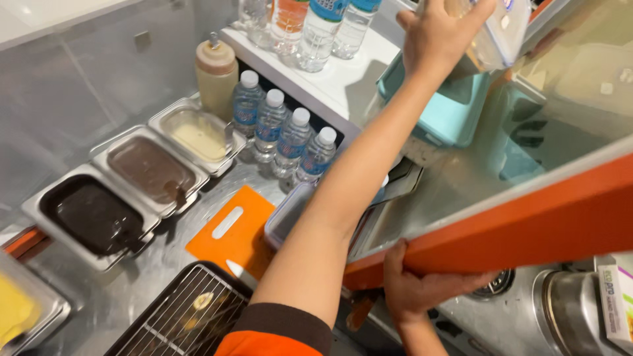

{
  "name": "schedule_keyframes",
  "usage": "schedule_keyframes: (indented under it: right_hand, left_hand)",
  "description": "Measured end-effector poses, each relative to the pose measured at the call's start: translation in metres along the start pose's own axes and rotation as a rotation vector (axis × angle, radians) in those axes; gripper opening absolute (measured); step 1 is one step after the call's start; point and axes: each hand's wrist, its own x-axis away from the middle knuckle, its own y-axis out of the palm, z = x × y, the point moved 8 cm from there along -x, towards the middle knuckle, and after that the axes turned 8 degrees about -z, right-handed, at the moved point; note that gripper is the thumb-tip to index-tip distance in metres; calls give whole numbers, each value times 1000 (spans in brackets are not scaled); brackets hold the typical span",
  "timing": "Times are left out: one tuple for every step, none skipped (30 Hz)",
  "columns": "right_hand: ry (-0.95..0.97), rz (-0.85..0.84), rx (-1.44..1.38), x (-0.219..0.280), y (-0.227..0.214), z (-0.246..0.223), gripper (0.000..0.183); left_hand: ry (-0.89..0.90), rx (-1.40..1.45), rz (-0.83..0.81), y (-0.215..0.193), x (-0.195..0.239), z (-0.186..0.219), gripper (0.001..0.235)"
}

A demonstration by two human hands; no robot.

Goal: The person assembles a waffle by placing marshmallows and a brown topping on a waffle half, then folds it in half. They use a spatula to transfer the folded waffle onto an orange paper wrapper and place it on a shelf. The person then organizes several ingredient containers on the counter and shelf.

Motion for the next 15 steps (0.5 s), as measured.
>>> schedule_keyframes:
  right_hand:
    - [15,-9,18,-1,1,2,128]
    - [14,-5,-56,1,4,3,127]
    - [12,-1,-130,2,5,5,126]
    - [13,-4,-161,4,6,8,126]
    - [15,-7,-191,7,7,10,125]
    - [16,-10,-179,8,8,10,124]
    - [10,-18,-124,10,8,9,126]
    - [3,-25,-66,12,7,10,127]
    - [-13,-36,34,14,5,12,131]
    - [-32,-43,133,13,6,12,135]
    - [-26,-39,67,13,7,15,132]
    - [-17,-38,3,14,8,18,129]
    - [-13,-35,-20,16,8,20,129]
    - [-7,-30,-45,18,9,21,128]
    - [-5,-23,-28,17,8,23,130]
  left_hand:
    - [11,-41,19,8,-1,2,86]
    - [20,-85,33,15,1,4,89]
    - [26,-217,98,18,3,6,90]
    - [29,-354,164,18,6,6,91]
    - [33,-491,229,19,9,5,92]
    - [-6,-336,84,28,3,-7,97]
    - [-42,-180,-60,39,-2,-18,103]
    - [-77,-25,-201,52,-3,-29,108]
    - [-71,2,-215,57,-4,-36,110]
    - [-60,30,-227,62,-7,-41,112]
    - [-49,58,-240,68,-10,-45,113]
    - [-34,15,-233,71,-11,-50,109]
    - [-19,-28,-226,76,-13,-56,104]
    - [-2,-72,-221,81,-15,-61,100]
    - [87,-196,-46,74,-18,-57,90]
